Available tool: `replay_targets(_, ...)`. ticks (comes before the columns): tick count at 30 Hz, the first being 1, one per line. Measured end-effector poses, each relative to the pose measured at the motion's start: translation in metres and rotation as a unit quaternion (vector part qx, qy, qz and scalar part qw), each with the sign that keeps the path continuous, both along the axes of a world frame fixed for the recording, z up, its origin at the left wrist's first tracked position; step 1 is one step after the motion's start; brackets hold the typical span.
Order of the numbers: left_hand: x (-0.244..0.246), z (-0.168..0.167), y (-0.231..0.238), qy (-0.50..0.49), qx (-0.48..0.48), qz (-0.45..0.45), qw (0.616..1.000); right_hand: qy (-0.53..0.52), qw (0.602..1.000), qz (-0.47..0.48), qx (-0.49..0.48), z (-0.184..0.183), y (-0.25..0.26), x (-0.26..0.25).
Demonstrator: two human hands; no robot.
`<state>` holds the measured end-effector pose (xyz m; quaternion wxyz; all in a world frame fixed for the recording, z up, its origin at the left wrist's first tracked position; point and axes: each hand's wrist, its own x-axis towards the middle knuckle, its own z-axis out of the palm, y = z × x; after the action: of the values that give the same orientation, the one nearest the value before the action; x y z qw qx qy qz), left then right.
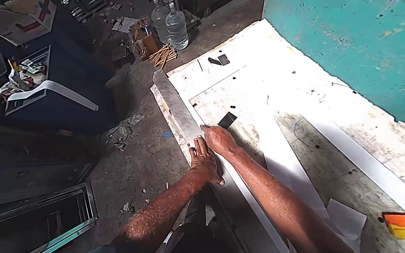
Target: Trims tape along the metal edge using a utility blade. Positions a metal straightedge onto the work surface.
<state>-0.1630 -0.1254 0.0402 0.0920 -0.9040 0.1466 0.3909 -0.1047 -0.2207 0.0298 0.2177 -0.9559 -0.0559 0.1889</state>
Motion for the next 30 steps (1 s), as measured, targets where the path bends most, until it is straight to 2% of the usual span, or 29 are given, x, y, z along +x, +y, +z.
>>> replay_targets(7, 0.001, -0.003, 0.0, 0.015, 0.008, -0.011, 1.0, -0.035, 0.999, 0.038, 0.001, 0.001, 0.01, 0.015)
replay_targets(10, 0.003, -0.004, 0.0, 0.016, 0.005, -0.013, 1.0, -0.014, 0.998, 0.055, 0.013, 0.003, 0.004, 0.014)
replay_targets(17, 0.003, -0.008, 0.001, 0.013, -0.009, -0.008, 1.0, -0.02, 0.998, 0.062, 0.016, 0.003, -0.017, -0.037)
replay_targets(30, 0.001, -0.011, -0.003, -0.008, 0.02, -0.006, 1.0, 0.058, 0.997, 0.053, 0.025, 0.007, -0.052, -0.134)
